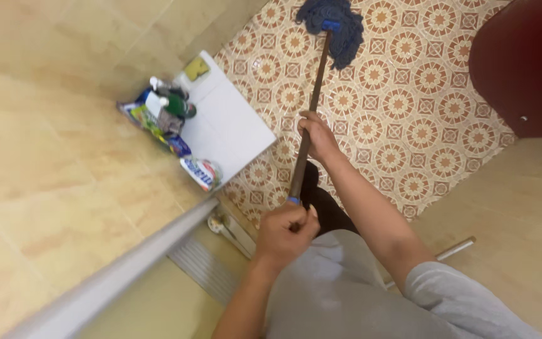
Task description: The person mops the patterned floor tiles using a mop with a blue head and a wooden handle.
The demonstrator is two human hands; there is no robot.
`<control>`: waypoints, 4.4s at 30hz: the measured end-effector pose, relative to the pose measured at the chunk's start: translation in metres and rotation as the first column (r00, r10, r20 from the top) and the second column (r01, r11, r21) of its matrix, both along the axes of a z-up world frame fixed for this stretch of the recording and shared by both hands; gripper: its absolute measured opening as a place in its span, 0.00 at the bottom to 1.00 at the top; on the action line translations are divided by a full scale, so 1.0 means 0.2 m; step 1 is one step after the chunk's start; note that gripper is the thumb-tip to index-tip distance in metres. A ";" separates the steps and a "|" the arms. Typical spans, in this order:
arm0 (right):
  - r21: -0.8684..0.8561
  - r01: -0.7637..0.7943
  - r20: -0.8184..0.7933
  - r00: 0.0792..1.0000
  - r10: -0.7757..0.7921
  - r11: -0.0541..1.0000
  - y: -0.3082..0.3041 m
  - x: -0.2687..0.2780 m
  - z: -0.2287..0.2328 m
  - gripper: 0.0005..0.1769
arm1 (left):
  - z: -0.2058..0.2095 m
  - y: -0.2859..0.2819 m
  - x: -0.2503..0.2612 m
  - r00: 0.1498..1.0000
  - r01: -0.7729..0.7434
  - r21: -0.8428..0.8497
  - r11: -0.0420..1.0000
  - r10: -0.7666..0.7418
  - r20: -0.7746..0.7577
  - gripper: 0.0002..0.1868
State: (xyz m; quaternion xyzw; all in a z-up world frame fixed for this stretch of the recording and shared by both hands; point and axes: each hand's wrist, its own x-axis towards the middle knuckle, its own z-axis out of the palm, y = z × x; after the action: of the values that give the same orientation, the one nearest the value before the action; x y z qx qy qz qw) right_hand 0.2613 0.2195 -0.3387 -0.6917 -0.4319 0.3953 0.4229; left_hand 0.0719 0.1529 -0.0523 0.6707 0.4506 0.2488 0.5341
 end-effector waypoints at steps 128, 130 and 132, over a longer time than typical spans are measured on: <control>-0.600 0.453 -0.428 0.515 -0.743 0.660 1.15 1.34 0.26 0.39 | -0.31 1.57 1.28 0.706 0.676 0.254 0.691 -0.707 0.045 0.21; -0.487 0.403 -0.289 0.763 -0.578 0.775 1.02 1.14 0.28 0.28 | -0.26 1.46 1.11 0.692 0.682 0.284 0.674 -0.720 0.045 0.22; -0.267 0.267 0.156 0.960 -0.232 0.926 0.88 0.94 0.28 0.18 | -0.22 1.36 0.93 0.687 0.690 0.247 0.680 -0.723 0.071 0.21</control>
State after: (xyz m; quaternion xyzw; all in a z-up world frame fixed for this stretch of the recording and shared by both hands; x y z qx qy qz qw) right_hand 0.4485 0.3955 -0.2822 -0.8176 -0.3036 0.3533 0.3385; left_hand 0.2571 0.4252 -0.0957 0.8202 0.0833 0.1204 0.5530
